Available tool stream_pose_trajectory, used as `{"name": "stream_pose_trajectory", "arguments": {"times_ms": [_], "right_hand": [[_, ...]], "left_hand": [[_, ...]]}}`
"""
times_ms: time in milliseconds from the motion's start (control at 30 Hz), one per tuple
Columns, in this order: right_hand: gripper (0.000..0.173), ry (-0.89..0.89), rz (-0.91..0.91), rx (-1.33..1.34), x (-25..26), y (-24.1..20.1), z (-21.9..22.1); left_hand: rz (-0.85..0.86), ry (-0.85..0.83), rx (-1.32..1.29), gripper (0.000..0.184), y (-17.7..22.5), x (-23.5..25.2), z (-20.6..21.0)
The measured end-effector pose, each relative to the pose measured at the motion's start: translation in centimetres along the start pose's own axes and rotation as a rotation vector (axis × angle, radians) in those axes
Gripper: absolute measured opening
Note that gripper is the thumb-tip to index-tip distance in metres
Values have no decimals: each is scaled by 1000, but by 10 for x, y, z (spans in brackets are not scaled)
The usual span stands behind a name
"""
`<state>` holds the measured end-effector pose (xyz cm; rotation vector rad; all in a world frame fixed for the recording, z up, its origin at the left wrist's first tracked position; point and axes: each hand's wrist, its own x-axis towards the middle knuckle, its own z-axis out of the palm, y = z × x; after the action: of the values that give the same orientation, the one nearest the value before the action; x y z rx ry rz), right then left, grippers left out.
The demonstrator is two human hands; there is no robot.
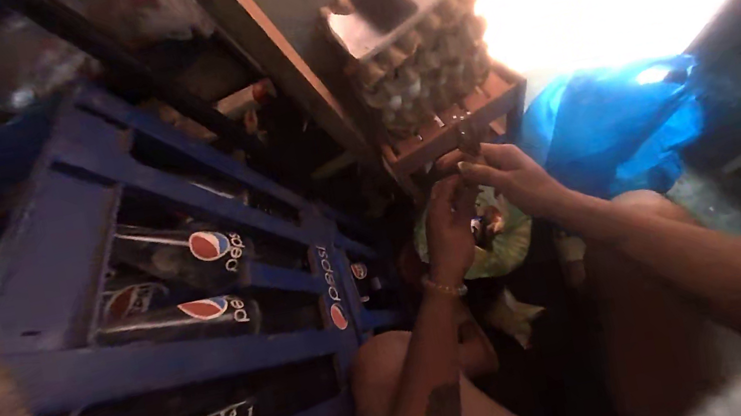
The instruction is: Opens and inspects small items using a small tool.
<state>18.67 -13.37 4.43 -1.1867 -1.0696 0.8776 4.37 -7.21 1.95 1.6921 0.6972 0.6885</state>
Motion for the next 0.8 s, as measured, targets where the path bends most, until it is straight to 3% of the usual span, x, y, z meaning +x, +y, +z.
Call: {"name": "stream_pose_trajectory", "arguments": {"times_ms": [167,300,400,567,800], "right_hand": [[30,30,-105,76,7,7,8],[30,-55,-83,45,7,13,11],[30,-98,-57,56,5,15,14],[35,-109,-109,88,7,14,11],[33,-88,-185,70,7,14,12]], "left_hand": [[32,27,8,27,5,3,-13],[-25,-141,-60,39,21,0,-22],[37,-187,-51,45,19,-3,-22],[109,-118,-37,28,17,1,-26],[42,-136,-7,28,13,1,-30]]}}
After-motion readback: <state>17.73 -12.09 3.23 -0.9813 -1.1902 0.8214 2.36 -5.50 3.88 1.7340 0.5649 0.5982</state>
